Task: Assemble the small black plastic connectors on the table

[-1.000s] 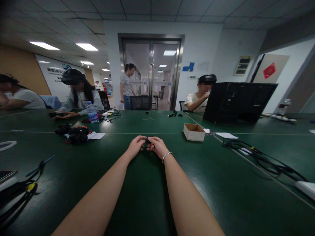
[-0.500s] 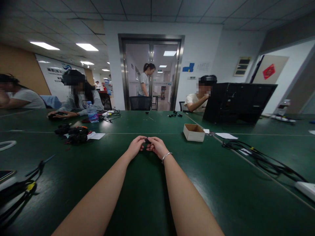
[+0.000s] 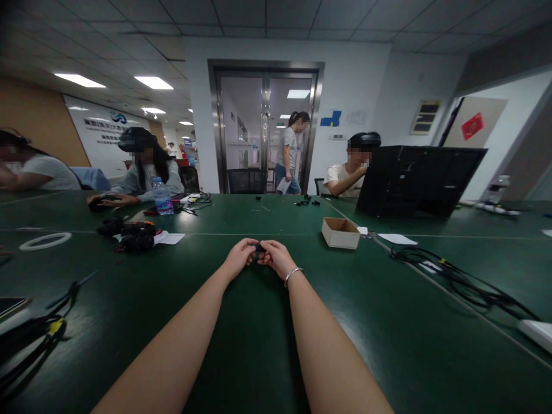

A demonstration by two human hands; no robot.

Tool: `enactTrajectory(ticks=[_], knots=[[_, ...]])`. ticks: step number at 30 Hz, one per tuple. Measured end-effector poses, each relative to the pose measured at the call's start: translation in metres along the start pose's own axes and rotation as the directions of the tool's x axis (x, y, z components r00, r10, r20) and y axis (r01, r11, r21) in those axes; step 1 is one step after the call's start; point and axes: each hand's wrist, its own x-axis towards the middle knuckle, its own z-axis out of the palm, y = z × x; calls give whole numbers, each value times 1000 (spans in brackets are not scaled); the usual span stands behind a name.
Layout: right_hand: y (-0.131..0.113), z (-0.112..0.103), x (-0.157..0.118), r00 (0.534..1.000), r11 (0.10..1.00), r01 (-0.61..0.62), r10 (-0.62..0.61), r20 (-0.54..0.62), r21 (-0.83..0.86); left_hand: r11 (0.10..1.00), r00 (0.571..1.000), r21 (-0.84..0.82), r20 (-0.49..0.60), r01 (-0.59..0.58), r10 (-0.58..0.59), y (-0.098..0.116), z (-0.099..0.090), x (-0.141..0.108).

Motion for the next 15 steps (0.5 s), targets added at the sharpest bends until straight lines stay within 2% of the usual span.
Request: enactTrajectory(ticks=[11, 15], knots=[[0, -1, 0, 1000, 1000, -3, 4, 12, -8, 1000, 1000, 27, -6, -15, 15, 1, 1, -1], [-1, 1, -1, 1000, 1000, -4, 4, -17, -9, 999, 999, 37, -4, -31, 32, -2, 0, 1]])
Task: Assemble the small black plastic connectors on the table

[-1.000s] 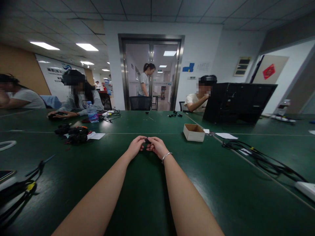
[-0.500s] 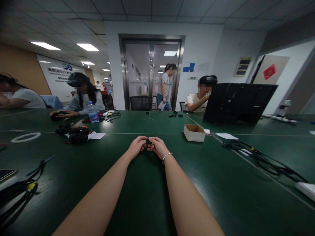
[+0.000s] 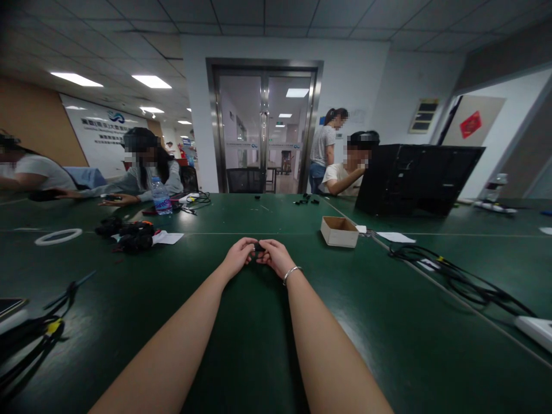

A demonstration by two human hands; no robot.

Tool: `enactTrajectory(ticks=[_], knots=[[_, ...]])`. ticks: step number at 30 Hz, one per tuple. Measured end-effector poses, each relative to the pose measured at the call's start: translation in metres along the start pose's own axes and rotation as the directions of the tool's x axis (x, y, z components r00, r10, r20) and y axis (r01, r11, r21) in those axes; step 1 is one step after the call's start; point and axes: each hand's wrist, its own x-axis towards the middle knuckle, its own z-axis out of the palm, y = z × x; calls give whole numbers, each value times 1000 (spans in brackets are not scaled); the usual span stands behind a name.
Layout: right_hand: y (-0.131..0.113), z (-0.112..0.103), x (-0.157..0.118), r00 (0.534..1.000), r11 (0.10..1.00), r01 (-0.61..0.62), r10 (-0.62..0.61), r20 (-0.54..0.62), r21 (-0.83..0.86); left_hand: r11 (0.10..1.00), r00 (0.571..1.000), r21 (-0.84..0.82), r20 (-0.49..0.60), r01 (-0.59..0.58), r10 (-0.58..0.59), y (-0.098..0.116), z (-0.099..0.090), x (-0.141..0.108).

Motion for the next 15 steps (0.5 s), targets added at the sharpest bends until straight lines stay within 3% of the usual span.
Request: enactTrajectory(ticks=[4, 15], knots=[[1, 1, 0, 997, 1000, 20, -19, -78, 8, 999, 999, 14, 6, -37, 37, -4, 0, 1], [0, 1, 2, 999, 1000, 8, -8, -32, 3, 1000, 1000, 12, 23, -19, 19, -3, 1, 1]])
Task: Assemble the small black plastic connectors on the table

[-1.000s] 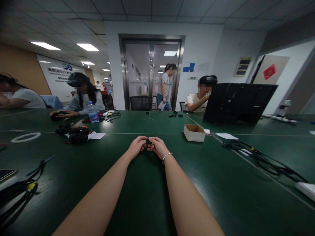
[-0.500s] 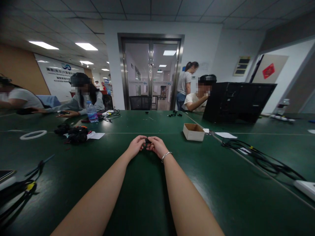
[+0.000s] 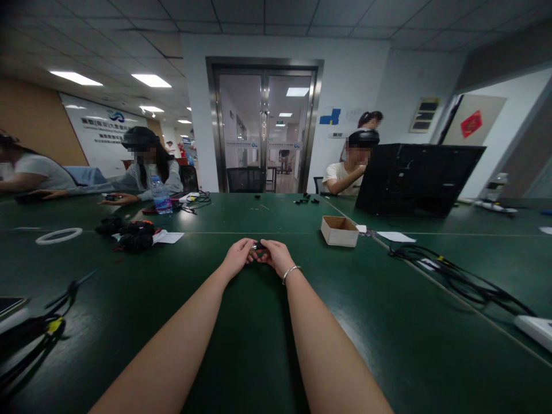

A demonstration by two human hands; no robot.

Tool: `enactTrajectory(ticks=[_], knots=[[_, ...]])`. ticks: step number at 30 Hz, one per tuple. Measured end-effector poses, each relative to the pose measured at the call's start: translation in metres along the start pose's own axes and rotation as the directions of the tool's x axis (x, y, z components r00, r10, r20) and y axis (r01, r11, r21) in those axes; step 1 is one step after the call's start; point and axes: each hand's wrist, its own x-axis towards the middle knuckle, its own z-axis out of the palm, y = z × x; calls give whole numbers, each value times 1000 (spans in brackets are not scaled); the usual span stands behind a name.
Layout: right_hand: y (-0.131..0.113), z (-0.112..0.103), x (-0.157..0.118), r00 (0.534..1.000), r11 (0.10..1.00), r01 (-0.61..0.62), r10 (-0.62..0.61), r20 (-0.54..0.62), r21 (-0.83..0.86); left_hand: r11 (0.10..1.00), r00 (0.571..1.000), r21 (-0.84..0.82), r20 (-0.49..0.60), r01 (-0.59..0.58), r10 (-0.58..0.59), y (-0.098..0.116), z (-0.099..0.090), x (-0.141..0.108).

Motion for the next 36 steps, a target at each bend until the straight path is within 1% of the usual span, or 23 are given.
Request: enactTrajectory(ticks=[6, 10, 14, 17, 22, 28, 31, 36], knots=[[0, 0, -1, 1000, 999, -10, 10, -12, 46, 999, 999, 12, -26, -44, 44, -4, -2, 1], [-1, 0, -1, 1000, 999, -13, 13, 2, 42, 1000, 1000, -2, -25, -12, 12, -2, -1, 0], [0, 0, 1, 1000, 998, -18, 20, -24, 61, 999, 999, 5, -9, -35, 35, 1, 0, -3], [0, -1, 1, 999, 998, -22, 23, -25, 59, 1000, 1000, 8, -18, -24, 24, 2, 0, -4], [-1, 0, -1, 999, 999, -28, 29, -21, 43, 992, 1000, 126, -25, 20, -17, -1, -1, -2], [-1, 0, 0, 998, 997, -34, 38, -52, 67, 990, 999, 139, -42, -20, 26, -5, -1, 0], [-1, 0, 0, 998, 998, -38, 40, -46, 54, 986, 1000, 165, -26, -11, 16, -6, -1, 1], [-1, 0, 0, 998, 998, -33, 36, -51, 57, 991, 999, 130, -26, -16, 20, -6, -1, 0]])
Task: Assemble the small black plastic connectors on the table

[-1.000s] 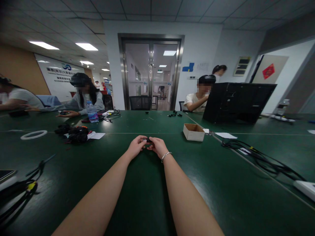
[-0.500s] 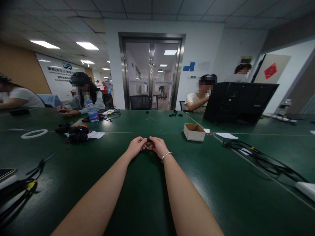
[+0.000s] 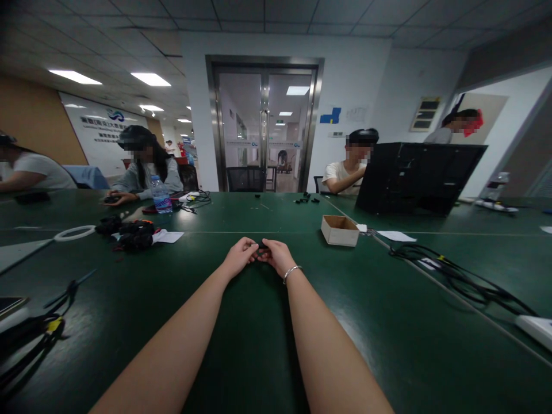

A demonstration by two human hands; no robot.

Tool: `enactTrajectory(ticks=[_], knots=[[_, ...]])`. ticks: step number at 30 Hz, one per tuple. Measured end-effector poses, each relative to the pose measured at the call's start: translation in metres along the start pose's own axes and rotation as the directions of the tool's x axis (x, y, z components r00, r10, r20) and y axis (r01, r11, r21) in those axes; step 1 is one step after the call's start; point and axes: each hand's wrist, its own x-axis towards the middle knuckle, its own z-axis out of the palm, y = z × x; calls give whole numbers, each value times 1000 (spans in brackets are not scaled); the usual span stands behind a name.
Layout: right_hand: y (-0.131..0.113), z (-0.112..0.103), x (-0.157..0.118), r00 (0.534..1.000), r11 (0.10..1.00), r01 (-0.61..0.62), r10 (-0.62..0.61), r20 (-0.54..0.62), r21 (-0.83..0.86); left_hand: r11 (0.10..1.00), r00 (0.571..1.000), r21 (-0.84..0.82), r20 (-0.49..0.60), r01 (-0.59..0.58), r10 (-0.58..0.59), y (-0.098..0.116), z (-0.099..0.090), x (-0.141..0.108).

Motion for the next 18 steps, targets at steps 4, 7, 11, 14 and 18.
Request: enactTrajectory(ticks=[4, 7, 11, 14, 18], knots=[[-1, 1, -1, 1000, 1000, -2, 2, -2, -14, 999, 1000, 39, 22, 2, -3, 1, -1, -1], [-1, 0, -1, 1000, 1000, -11, 11, 2, -11, 999, 999, 46, 35, 6, -8, 2, -1, -2], [0, -1, 1, 1000, 1000, -8, 8, 9, 9, 999, 999, 34, 40, 1, -2, 2, -1, -3], [0, -1, 1, 1000, 1000, -5, 5, 6, 9, 998, 999, 66, 42, -14, 11, 1, -1, -2], [0, -2, 0, 1000, 1000, -11, 11, 13, 9, 993, 998, 116, 60, -18, 11, 0, -1, -2]])
